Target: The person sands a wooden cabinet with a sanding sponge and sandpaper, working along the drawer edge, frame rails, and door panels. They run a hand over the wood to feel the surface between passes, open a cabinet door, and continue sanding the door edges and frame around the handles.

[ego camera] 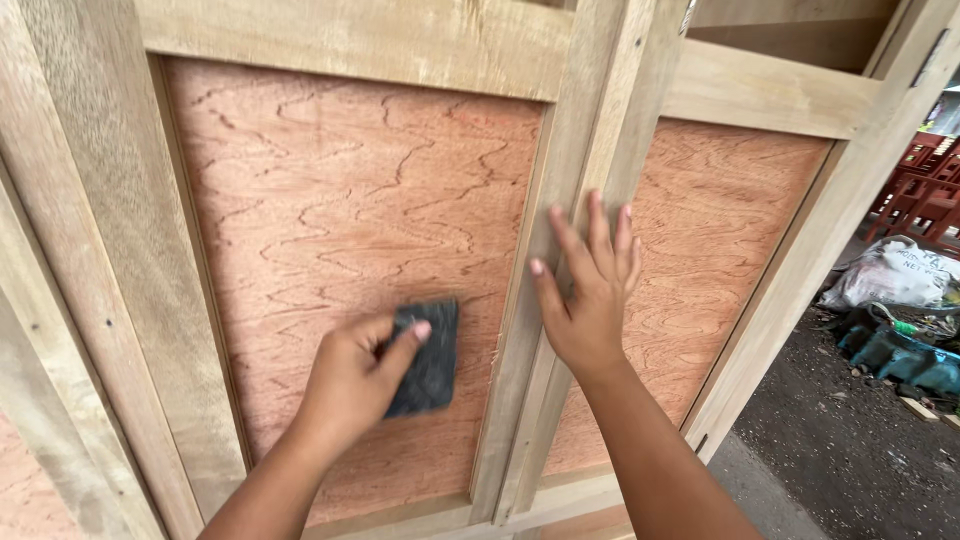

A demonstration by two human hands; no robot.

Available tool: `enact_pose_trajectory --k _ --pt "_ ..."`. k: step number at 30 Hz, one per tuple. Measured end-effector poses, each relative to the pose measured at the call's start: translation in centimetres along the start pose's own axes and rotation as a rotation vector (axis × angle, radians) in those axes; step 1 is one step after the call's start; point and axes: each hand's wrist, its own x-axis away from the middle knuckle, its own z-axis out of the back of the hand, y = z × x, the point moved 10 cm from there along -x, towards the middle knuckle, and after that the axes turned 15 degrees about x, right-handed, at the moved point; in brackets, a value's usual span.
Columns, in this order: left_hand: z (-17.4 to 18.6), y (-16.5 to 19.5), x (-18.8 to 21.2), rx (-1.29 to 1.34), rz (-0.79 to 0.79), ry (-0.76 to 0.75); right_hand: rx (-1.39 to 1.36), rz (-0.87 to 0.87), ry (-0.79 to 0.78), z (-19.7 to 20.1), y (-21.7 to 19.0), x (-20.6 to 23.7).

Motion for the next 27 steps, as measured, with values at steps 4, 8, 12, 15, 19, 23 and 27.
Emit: enact_pose_trajectory --k 4,8,12,15,19,23,27 --pt "-0.5 -3.3 -0.8 0.077 -0.004 0.109 0.094 -0.052 0.054 -3.2 0.9 1.7" --pt "-3.0 -4.4 -0.5 -0.202 -0.088 0.098 0.109 -0.062 0.133 -4.2 1.7 3.7" --pt "-4.9 -3.9 -0.4 -0.14 -0.106 0.071 0.103 -0.059 0.154 -4.4 2.4 4.3" --pt "-5.6 -2.7 -0.4 -0.194 -0.125 0.09 0.1 -0.044 0.166 -4.2 2.3 4.2" --pt "-6.6 -3.6 -0.5 -0.246 -0.024 0.094 0.096 -0.046 0.164 -4.1 2.1 4.1" --pt "-7.3 -4.0 -0.2 -0.081 -0.068 0.128 0.096 -0.053 0.163 -4.0 2.0 4.1" --pt "-7.0 -2.2 0.6 0.024 -0.237 0.17 0.068 -0.042 0.156 -3.9 1.9 4.1"
